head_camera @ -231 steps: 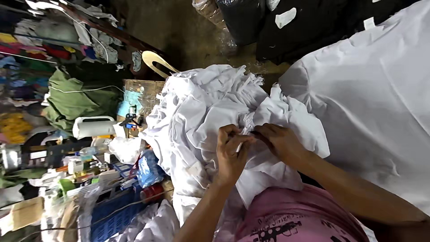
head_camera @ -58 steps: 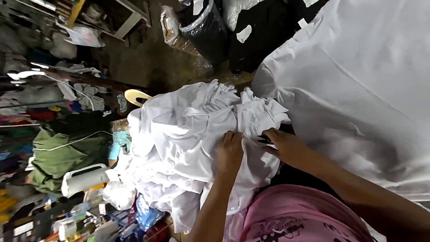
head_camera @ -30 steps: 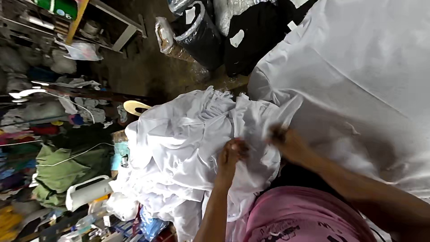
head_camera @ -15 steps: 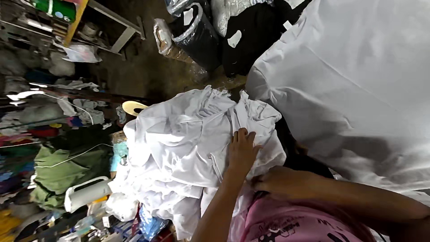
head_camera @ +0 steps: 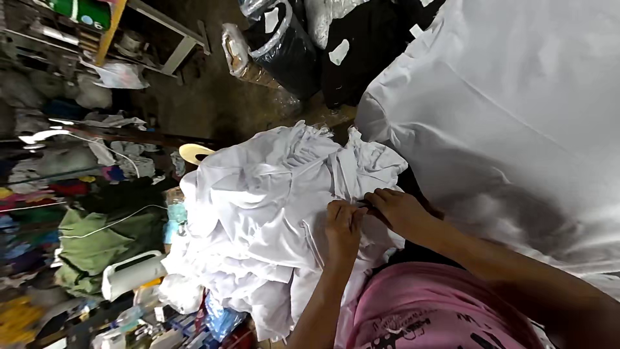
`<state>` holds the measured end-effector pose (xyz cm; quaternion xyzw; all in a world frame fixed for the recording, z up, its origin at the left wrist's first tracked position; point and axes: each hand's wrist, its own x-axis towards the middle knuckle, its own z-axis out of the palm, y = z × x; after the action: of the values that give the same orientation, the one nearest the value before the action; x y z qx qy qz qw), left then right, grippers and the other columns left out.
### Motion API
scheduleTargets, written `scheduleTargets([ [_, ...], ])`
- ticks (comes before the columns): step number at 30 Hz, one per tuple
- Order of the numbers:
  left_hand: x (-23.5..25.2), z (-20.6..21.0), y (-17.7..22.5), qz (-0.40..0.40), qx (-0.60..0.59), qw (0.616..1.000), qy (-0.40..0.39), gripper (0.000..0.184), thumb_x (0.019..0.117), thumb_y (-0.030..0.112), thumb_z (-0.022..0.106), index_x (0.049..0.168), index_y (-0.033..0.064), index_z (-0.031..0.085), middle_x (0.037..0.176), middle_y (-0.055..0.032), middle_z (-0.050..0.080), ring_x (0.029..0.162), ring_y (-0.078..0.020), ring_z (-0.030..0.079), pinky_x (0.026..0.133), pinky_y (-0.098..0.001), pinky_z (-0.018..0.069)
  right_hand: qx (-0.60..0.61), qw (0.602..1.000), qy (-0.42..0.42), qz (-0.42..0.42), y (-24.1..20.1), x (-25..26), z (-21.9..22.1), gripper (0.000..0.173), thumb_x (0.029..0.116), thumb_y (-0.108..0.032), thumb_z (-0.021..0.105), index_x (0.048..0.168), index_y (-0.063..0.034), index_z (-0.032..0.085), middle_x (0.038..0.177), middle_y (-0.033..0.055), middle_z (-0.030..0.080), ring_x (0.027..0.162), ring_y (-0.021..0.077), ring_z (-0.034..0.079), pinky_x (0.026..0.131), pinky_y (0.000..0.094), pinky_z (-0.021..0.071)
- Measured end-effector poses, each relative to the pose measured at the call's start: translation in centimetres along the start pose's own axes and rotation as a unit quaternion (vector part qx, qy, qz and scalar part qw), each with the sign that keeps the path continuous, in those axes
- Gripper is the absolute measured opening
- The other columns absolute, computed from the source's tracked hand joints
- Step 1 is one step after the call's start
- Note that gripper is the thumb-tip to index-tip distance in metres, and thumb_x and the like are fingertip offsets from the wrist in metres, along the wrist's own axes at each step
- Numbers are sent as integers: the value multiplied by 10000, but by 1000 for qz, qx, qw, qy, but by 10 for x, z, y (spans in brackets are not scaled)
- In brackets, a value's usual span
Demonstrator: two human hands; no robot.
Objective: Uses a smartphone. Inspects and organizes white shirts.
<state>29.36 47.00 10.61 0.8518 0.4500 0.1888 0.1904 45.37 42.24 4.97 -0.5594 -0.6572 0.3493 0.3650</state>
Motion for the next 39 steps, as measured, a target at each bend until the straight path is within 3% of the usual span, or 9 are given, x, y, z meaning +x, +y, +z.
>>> scheduleTargets([
  [6,-6,-4,6,11,-27,1000,8,161,903,88,690,813,-45,699,898,-152,671,896,-156,659,854,-213,534,66,994,81,16,21,2,2,277,1014,-172,591,1171,32,692,1015,220,712,892,369,722,783,517,595],
  [10,-45,-28,10,-8,-162,973,-163,382,1025,228,559,793,-40,701,890,-124,715,841,-122,693,802,-253,578,155,964,-99,193,60,-6,-4,743,888,-472,761,1405,10,529,1302,274,605,1124,439,636,940,642,503],
  [16,-78,-14,46,-96,-421,807,-403,447,1040,329,566,1084,-97,694,1077,-145,717,1017,-112,673,942,-277,536,359,914,-182,43,-17,18,-19,298,1009,-175,604,1156,79,659,942,177,694,842,209,661,816,393,546],
  [22,-78,11,73,-282,-394,873,-55,561,973,366,675,1340,-21,502,1196,24,690,1089,6,646,968,-243,545,766,579,-156,229,-111,118,-27,105,1046,-172,565,1094,-82,587,779,-22,612,644,38,590,619,212,534],
  [27,-34,-56,8,-214,107,959,152,705,921,207,695,1379,-242,404,1368,-396,511,1291,-372,537,1104,-409,423,868,460,-135,130,-118,191,-18,311,1102,-269,401,1064,-52,621,567,-72,461,393,-17,381,384,114,345],
  [30,-6,-141,-55,-271,287,906,150,1140,854,423,781,1573,-144,104,1604,-437,88,1510,-571,125,1246,-597,142,648,718,-220,127,-71,201,-12,293,1088,-242,473,1153,-21,655,627,-13,496,410,8,364,377,150,314],
  [33,9,-200,-126,-326,355,876,29,1079,904,601,652,1618,-35,152,1657,-353,57,1530,-555,45,1181,-748,41,312,927,-183,99,11,196,-9,286,1039,-208,588,1185,28,656,968,167,673,708,227,597,643,400,512],
  [36,23,-205,-155,-333,313,889,-34,1001,944,553,629,1623,-13,159,1671,-321,52,1556,-489,48,1202,-708,37,174,960,-52,212,107,176,-8,358,1040,-190,569,1306,45,619,1289,281,634,1211,434,611,1041,616,457],
  [39,23,-202,-162,-345,281,895,-26,978,951,514,641,1627,0,156,1686,-276,83,1567,-441,76,1225,-654,49,232,914,-40,330,182,134,12,542,1061,-420,531,1362,27,581,1309,307,610,1242,465,577,1058,656,421],
])
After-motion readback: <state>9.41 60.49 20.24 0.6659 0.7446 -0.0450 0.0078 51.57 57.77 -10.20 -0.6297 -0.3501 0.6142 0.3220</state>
